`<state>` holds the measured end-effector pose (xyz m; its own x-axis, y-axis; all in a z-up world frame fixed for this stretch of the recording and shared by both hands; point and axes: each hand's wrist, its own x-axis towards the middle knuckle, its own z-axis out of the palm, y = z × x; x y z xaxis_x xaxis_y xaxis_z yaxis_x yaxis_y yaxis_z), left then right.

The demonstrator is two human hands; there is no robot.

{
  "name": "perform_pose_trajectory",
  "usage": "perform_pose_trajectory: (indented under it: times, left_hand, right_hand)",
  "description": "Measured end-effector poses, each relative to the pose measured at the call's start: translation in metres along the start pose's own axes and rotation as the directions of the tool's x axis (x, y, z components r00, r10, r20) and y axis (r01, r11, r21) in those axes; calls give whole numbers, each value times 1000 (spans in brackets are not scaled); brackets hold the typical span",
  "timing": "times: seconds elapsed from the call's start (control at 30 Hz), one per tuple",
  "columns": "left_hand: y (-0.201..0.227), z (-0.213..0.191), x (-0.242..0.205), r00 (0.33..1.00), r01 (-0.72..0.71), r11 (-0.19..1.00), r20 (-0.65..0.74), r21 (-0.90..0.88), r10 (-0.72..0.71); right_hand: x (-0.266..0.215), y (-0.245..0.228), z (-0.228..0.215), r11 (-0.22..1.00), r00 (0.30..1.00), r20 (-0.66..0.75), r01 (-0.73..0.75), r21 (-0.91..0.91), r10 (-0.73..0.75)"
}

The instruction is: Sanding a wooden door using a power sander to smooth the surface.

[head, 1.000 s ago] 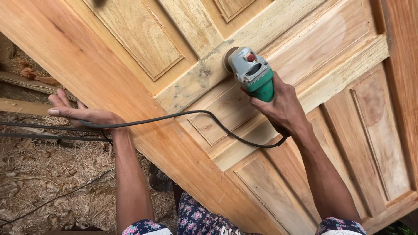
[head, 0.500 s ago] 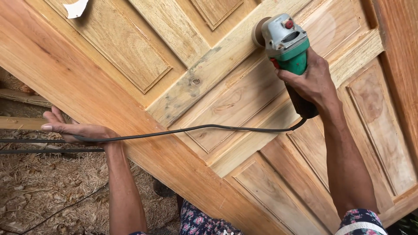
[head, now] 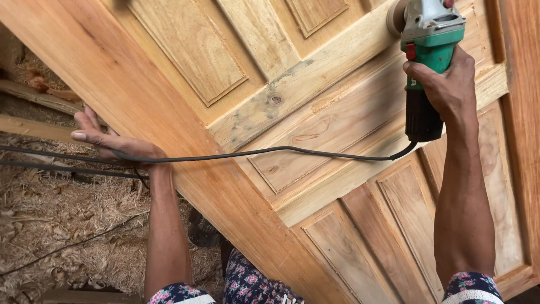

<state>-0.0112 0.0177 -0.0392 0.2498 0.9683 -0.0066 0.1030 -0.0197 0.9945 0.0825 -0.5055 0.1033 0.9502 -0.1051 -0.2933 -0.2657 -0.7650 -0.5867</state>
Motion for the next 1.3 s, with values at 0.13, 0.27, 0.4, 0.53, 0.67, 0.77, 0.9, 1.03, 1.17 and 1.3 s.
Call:
perform_pose_trajectory:
  times: [0.13,0.27,0.4,0.53,0.67,0.77,0.9,1.03,1.17,1.3]
  left_hand:
    - [5,-1,-2,1000,11,997,21,-80,-9]
    - [13,6,-7,999,45,974,9,-224,-44]
    - [19,2,-12,999,-2,987,32,-161,7]
    - [14,-2,-15,998,-5,983,57,-183,16]
    - [12,-7,-15,996,43,974,89,-222,-23]
    - [16,-5,-16,998,32,973,67,-230,-17]
    - [12,-7,-13,996,36,983,87,-182,-20]
    - [12,-6,-13,997,33,981,81,-191,-17]
    - [10,-6,-13,997,39,982,76,-186,-26]
    - [12,-3,-14,996,2,985,83,-174,12]
  right_hand:
    - [-19,-17,21,1000,999,39,-18,9,17]
    - [-40,-24,41,998,998,41,-39,-56,41]
    - [-60,-40,63,992,997,61,-36,-120,43]
    - [-75,-56,81,991,992,104,-62,-121,75]
    - [-92,-88,98,985,970,182,-150,-83,163]
    - [-107,-112,112,982,956,228,-166,-90,182]
    - [-116,-123,121,983,943,280,-165,-75,180]
    - [-115,-125,119,989,949,280,-133,-61,145]
    - [-102,-115,106,987,966,208,-143,-77,156]
    - [-81,-62,85,989,981,150,-111,-93,124]
